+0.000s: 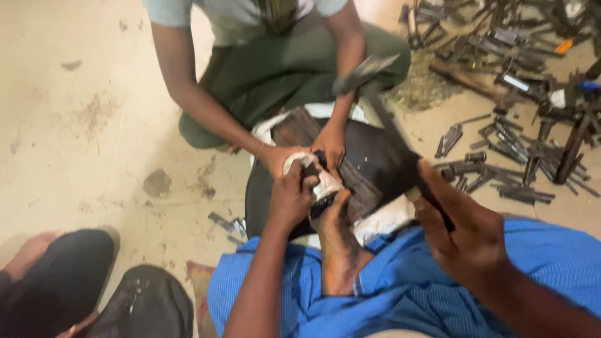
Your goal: The person sits on the floor and uses a hammer and chisel to carve details into a white decorative object. Another person assists by holding the object steady. The person repeatedly strikes the chisel to shape the object's surface.
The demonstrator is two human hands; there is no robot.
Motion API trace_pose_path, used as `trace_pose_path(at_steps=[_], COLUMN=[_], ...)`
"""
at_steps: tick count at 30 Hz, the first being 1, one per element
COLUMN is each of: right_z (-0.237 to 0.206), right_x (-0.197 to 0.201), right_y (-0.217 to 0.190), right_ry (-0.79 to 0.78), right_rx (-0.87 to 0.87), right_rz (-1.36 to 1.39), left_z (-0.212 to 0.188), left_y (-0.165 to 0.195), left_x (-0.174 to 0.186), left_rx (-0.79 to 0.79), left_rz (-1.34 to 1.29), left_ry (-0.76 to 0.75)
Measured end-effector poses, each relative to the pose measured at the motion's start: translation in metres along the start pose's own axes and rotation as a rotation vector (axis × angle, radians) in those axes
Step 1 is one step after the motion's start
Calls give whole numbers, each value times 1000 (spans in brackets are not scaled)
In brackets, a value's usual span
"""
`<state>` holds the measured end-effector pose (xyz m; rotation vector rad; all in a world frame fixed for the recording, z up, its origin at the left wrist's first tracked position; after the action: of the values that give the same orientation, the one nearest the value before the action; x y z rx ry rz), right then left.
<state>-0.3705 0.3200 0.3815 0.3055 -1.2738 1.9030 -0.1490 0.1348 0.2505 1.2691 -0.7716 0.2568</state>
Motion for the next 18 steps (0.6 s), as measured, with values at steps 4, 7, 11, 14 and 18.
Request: trace_pose_path(at_steps=[4, 7, 11, 14, 18], right_z=[-25, -38, -42, -53, -62], right_x=[-35, -40, -16, -39, -13], right_y=[12, 25, -13, -6, 10], right_ry=[-329, -362, -16, -246, 11], right_rx=[-50, -142, 273, 258, 92], right_rz=[-63, -219, -60, -301, -63], left_z=[-3, -11, -16, -18, -22], left_y=[18, 24, 22, 26, 28], left_x=[-3, -2, -1, -6, -6], left_rx=[-150, -198, -187, -245, -244], left_rz=[-95, -74, -13, -22, -10], left_ry=[-28, -20, -14, -47, -38])
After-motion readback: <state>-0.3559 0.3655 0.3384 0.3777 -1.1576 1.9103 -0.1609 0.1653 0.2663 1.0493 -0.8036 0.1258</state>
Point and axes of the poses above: each hand's wrist, its own z-axis towards the middle knuckle, its own x-axis out of the back of the hand, y = z × x, the point moved 9 cm from there along z, towards the middle knuckle, and after that the axes turned 3 degrees about -z, right-handed, at the moved point
